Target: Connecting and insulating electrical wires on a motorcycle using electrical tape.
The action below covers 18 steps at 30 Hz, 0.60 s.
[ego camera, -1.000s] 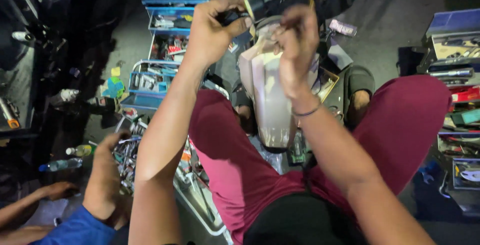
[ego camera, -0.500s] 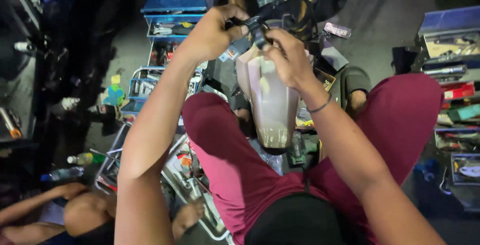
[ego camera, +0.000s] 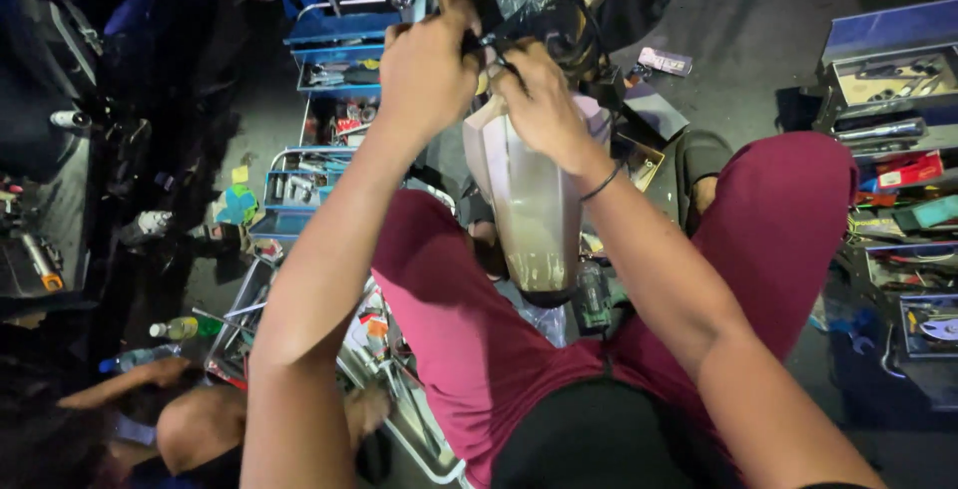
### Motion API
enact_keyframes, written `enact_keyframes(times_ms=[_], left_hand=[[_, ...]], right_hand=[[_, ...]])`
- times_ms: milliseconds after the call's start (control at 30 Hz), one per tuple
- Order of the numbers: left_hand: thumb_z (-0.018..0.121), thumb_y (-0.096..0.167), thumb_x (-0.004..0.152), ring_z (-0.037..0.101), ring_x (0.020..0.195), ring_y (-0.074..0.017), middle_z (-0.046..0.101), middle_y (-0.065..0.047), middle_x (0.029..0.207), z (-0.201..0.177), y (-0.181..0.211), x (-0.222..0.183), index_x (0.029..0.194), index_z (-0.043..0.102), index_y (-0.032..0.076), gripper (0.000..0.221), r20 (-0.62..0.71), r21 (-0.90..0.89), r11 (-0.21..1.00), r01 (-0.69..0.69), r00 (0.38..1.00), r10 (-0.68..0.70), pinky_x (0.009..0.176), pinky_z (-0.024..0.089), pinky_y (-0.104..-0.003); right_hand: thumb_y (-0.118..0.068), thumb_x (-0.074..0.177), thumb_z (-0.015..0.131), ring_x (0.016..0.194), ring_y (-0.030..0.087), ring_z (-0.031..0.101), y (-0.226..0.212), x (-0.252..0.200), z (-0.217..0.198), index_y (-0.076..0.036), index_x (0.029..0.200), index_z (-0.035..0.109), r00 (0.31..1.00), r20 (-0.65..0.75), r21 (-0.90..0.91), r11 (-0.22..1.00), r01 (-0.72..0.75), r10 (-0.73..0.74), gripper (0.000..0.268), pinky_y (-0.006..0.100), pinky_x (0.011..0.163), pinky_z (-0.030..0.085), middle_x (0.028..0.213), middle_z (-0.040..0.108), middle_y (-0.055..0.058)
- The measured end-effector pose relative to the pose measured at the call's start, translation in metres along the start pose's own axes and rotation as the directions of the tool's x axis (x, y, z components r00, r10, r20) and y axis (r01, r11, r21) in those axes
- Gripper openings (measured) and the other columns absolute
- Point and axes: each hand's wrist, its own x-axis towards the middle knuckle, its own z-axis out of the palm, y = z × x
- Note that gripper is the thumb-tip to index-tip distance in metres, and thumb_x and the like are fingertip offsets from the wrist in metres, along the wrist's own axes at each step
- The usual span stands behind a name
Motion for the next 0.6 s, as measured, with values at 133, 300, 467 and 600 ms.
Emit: enact_keyframes(times_ms=[133, 300, 467, 600], left_hand=[[0.061, 0.014, 0.081, 0.078, 0.089, -0.0448, 0.083, -0.015, 0.09, 0.001, 0.018, -0.005, 0.12, 0.072, 0.017, 0.041, -0.134, 0.033, 0.997, 0.063, 0.989, -0.058, 0.097, 0.046, -0.058], [0.077, 0.031, 0.089, 0.076, 0.092, -0.0458, 0.086, -0.01, 0.094, 0.012, 0.023, -0.008, 0.107, 0.068, 0.027, 0.02, -0.114, -0.092, 0.984, 0.151, 0.98, -0.161, 0.089, 0.043, -0.057], [0.07, 0.033, 0.09, 0.075, 0.093, -0.0442, 0.081, -0.014, 0.086, 0.029, 0.004, 0.004, 0.126, 0.069, 0.023, 0.037, -0.204, 0.013, 0.991, 0.131, 0.971, -0.125, 0.093, 0.043, -0.058], [0.075, 0.014, 0.063, 0.077, 0.098, -0.0408, 0.083, -0.016, 0.101, 0.037, 0.009, -0.001, 0.13, 0.068, 0.011, 0.068, -0.282, 0.261, 0.964, 0.057, 0.959, 0.02, 0.089, 0.051, -0.053]], right_hand=[[-0.026, 0.111, 0.055, 0.099, 0.035, 0.07, -0.011, -0.007, 0.019, -0.009, 0.089, 0.067, 0.974, -0.225, 0.047, 0.999, 0.017, -0.006, 0.031, 0.046, 0.092, 0.047, 0.101, 0.064, 0.015], [-0.01, 0.109, 0.055, 0.095, 0.032, 0.066, -0.008, -0.03, 0.024, 0.0, 0.114, 0.076, 0.932, -0.355, 0.048, 0.994, 0.094, -0.071, 0.024, 0.043, 0.084, 0.049, 0.109, 0.066, 0.017], [-0.02, 0.116, 0.05, 0.103, 0.034, 0.068, -0.08, -0.07, 0.0, 0.008, 0.119, 0.072, 0.922, -0.328, 0.088, 0.965, 0.247, -0.206, 0.036, 0.043, 0.088, 0.058, 0.115, 0.063, 0.02], [-0.037, 0.119, 0.042, 0.118, 0.043, 0.07, -0.045, -0.077, -0.004, 0.006, 0.113, 0.071, 0.908, -0.293, 0.075, 0.94, 0.334, -0.299, 0.052, 0.051, 0.098, 0.055, 0.127, 0.069, 0.026]])
